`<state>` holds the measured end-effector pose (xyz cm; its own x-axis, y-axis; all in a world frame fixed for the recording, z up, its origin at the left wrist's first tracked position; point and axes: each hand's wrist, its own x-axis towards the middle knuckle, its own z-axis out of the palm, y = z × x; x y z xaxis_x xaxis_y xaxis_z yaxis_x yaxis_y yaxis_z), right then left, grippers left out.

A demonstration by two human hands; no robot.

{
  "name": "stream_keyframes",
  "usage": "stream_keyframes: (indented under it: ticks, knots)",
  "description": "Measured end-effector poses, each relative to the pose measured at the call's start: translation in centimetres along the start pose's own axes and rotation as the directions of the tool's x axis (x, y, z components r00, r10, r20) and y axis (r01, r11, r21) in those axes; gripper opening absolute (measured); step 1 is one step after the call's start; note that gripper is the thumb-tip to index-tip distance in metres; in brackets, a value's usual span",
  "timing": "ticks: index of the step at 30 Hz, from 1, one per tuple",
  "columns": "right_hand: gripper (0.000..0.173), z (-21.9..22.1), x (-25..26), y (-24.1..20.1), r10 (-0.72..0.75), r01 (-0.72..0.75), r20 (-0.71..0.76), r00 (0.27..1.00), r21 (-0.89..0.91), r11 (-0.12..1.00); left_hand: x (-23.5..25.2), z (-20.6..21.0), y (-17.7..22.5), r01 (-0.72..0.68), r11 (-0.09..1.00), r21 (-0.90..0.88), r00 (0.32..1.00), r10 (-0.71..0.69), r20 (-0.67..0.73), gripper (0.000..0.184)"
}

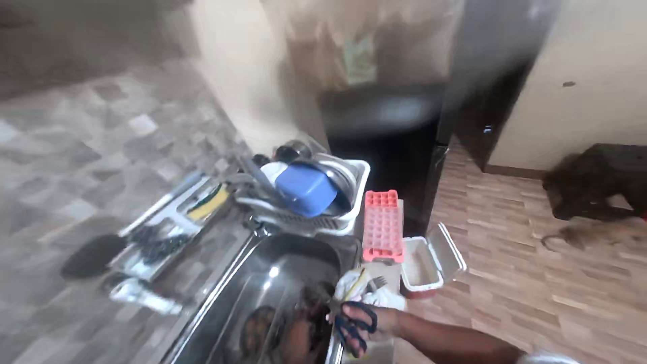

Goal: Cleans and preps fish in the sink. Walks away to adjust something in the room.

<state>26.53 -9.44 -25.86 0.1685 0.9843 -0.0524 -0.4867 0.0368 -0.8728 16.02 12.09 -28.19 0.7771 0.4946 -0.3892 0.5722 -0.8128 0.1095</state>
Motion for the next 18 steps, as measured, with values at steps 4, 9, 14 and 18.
stream_keyframes:
  ticks: [4,9,14,18]
  knots:
    - [0.055,0.4,-0.1,-0.7,0.010,-0.011,-0.038,0.999,-0.014,1.000,1.9,2.5,-2.1,-0.118,0.990,0.077,0.989,0.124,-0.080,0.060]
    - [0.064,-1.0,0.4,0.5,0.024,-0.026,0.040,0.999,0.042,0.999,3.1,2.3,-2.2,-0.062,0.993,0.098,0.998,0.062,0.002,0.049]
    - [0.074,-0.7,0.6,0.9,0.029,-0.030,0.023,0.999,0.054,0.998,1.2,1.2,-1.7,-0.082,0.987,0.136,0.995,0.075,0.059,0.052]
    - [0.072,-0.9,0.4,1.5,0.014,-0.018,0.042,0.999,0.097,0.995,1.1,1.8,-1.4,-0.082,0.983,0.165,0.996,0.077,0.038,0.048]
